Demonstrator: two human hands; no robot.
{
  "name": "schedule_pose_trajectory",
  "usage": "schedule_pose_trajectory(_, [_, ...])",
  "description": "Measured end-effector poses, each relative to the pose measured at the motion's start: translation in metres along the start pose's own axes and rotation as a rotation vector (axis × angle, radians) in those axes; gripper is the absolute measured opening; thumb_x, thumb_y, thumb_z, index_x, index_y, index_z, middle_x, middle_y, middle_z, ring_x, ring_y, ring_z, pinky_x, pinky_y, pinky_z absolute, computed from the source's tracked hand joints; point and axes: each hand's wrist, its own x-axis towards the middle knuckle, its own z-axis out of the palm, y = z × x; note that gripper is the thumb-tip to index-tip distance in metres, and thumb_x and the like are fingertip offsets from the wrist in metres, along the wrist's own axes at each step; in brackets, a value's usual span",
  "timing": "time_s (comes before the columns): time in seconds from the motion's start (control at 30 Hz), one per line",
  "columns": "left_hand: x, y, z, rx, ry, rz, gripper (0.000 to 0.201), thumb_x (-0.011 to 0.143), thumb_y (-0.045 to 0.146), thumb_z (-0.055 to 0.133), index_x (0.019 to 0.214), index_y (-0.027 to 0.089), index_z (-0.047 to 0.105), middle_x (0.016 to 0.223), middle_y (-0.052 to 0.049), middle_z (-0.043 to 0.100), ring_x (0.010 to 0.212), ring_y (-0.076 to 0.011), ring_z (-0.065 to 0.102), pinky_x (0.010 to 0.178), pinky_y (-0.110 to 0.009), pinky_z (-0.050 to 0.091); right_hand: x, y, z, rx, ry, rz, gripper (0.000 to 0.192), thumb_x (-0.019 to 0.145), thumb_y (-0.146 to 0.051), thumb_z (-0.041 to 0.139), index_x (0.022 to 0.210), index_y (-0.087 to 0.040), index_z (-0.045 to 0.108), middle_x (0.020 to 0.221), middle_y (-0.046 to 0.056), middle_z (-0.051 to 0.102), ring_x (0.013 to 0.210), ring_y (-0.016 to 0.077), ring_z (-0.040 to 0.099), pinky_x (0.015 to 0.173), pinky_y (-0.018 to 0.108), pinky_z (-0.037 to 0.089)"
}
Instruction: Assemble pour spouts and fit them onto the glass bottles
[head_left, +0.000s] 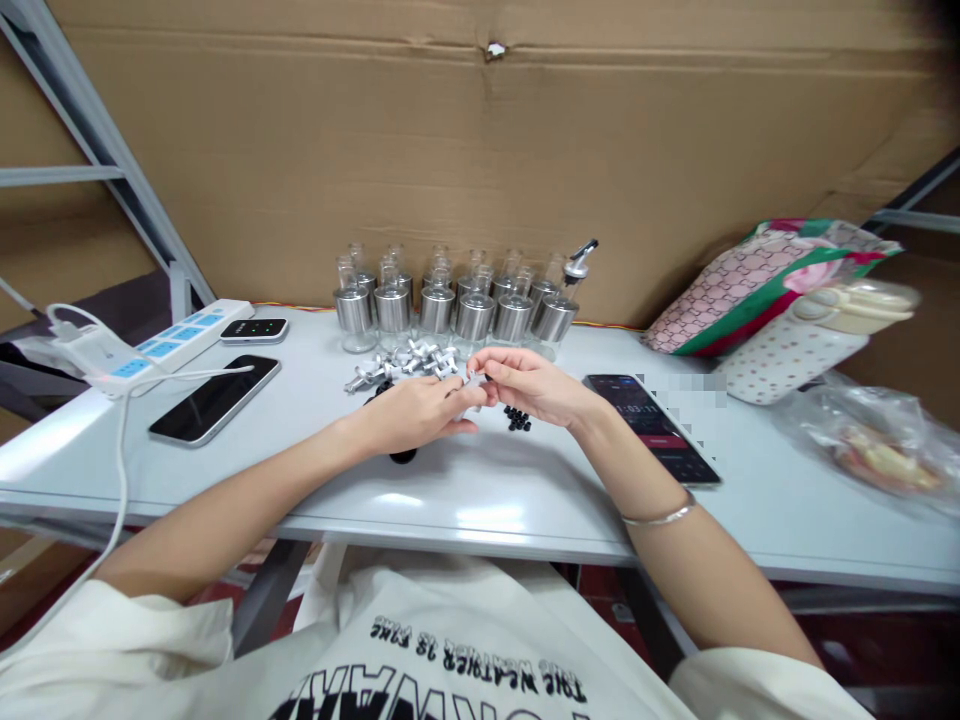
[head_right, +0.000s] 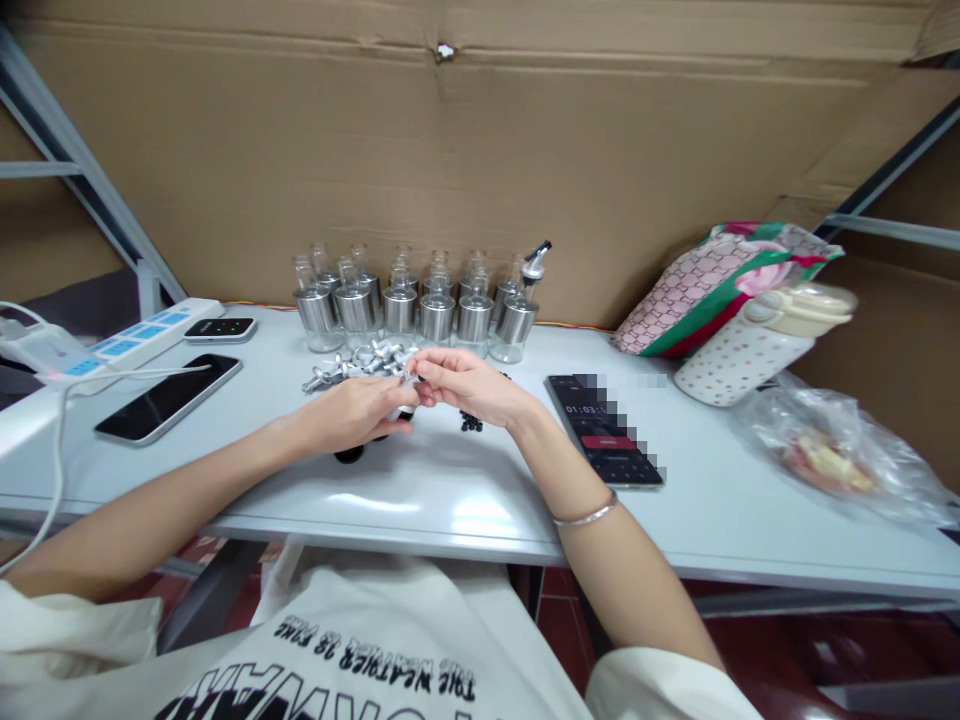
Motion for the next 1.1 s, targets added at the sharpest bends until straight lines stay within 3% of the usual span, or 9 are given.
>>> schedule_pose_trajectory(0.2, [-0.001,-0.003,0.002,-0.093,0.030,-0.004,0.022,0.100,0.034,0.035,0.114,0.017,0.039,0.099,-0.009,0.064,0.084,-0.0171,0.064,0.071,-0.028,0.051,-0.001,0.000,0.004,-0.003,0.001,0.025,0.035,0.077,-0.048,0.070,0.090,-0.016,0.064,0.063,-0.003,0.050,0.059,0.0096,0.045,0.060,0.025,0.042])
schedule_pose_trajectory(0.4, [-0.002,-0.004,-0.006,-0.132,0.144,0.016,0.039,0.100,0.049,0.024,0.119,0.016,0.035,0.094,-0.007,0.066,0.063,-0.0136,0.060,0.063,-0.026,0.047,-0.001,-0.002,0.005,-0.022,-0.044,-0.001,0.034,0.073,-0.047,0.075,0.080,-0.016,0.062,0.058,-0.005,0.042,0.054,0.0083,0.037,0.055,0.024,0.035])
schedule_pose_trajectory(0.57, [-0.008,-0.024,-0.019,-0.029,0.298,-0.142,0.024,0.099,0.025,0.030,0.119,0.015,0.037,0.090,-0.006,0.064,0.070,-0.0149,0.061,0.067,-0.026,0.045,0.000,-0.004,0.001,-0.020,0.026,-0.033,0.036,0.074,-0.050,0.073,0.080,-0.016,0.060,0.058,-0.006,0.032,0.053,0.0084,0.031,0.049,0.023,0.027])
schedule_pose_trajectory(0.63, [-0.011,-0.035,-0.021,0.021,0.228,-0.224,0.023,0.091,0.011,0.032,0.109,0.016,0.046,0.087,-0.004,0.063,0.071,-0.0157,0.060,0.066,-0.027,0.043,0.001,-0.005,-0.001,-0.011,0.058,-0.047,0.037,0.074,-0.051,0.073,0.079,-0.016,0.060,0.058,-0.006,0.031,0.052,0.0080,0.029,0.048,0.022,0.025])
schedule_pose_trajectory(0.73, [-0.013,-0.047,-0.018,0.035,-0.002,-0.283,0.032,0.076,-0.001,0.033,0.095,0.016,0.054,0.089,-0.005,0.062,0.073,-0.0167,0.058,0.065,-0.027,0.041,0.001,-0.005,-0.002,0.006,0.093,-0.073,0.037,0.073,-0.050,0.074,0.079,-0.016,0.061,0.056,-0.007,0.029,0.051,0.0074,0.026,0.048,0.022,0.023])
schedule_pose_trajectory(0.83, [-0.012,-0.045,-0.011,-0.026,-0.151,-0.289,0.031,0.078,0.000,0.036,0.098,0.015,0.054,0.093,-0.006,0.062,0.079,-0.0181,0.058,0.069,-0.028,0.042,0.000,-0.006,-0.002,0.030,0.111,-0.103,0.034,0.073,-0.047,0.075,0.078,-0.016,0.060,0.055,-0.008,0.026,0.050,0.0069,0.024,0.048,0.022,0.022])
schedule_pose_trajectory(0.93, [-0.008,-0.035,-0.005,-0.083,-0.182,-0.243,0.019,0.092,0.016,0.040,0.105,0.014,0.053,0.098,-0.007,0.061,0.083,-0.0190,0.059,0.073,-0.029,0.043,0.000,-0.007,-0.001,0.062,0.127,-0.124,0.033,0.074,-0.044,0.075,0.076,-0.017,0.057,0.055,-0.008,0.025,0.049,0.0066,0.023,0.049,0.022,0.023])
schedule_pose_trajectory(1.0, [-0.007,-0.028,-0.001,-0.068,-0.161,-0.186,0.021,0.096,0.024,0.042,0.111,0.015,0.054,0.101,-0.008,0.061,0.085,-0.0195,0.059,0.074,-0.030,0.043,0.000,-0.007,-0.002,0.079,0.141,-0.128,0.033,0.074,-0.043,0.076,0.075,-0.017,0.056,0.054,-0.009,0.025,0.049,0.0066,0.023,0.049,0.022,0.023])
schedule_pose_trajectory(1.1, [-0.007,-0.024,0.002,-0.038,-0.139,-0.115,0.023,0.097,0.023,0.040,0.114,0.018,0.055,0.102,-0.007,0.061,0.085,-0.0184,0.059,0.075,-0.029,0.042,0.001,-0.007,-0.002,0.095,0.165,-0.130,0.034,0.072,-0.044,0.077,0.075,-0.017,0.057,0.054,-0.008,0.027,0.049,0.0067,0.025,0.050,0.022,0.024])
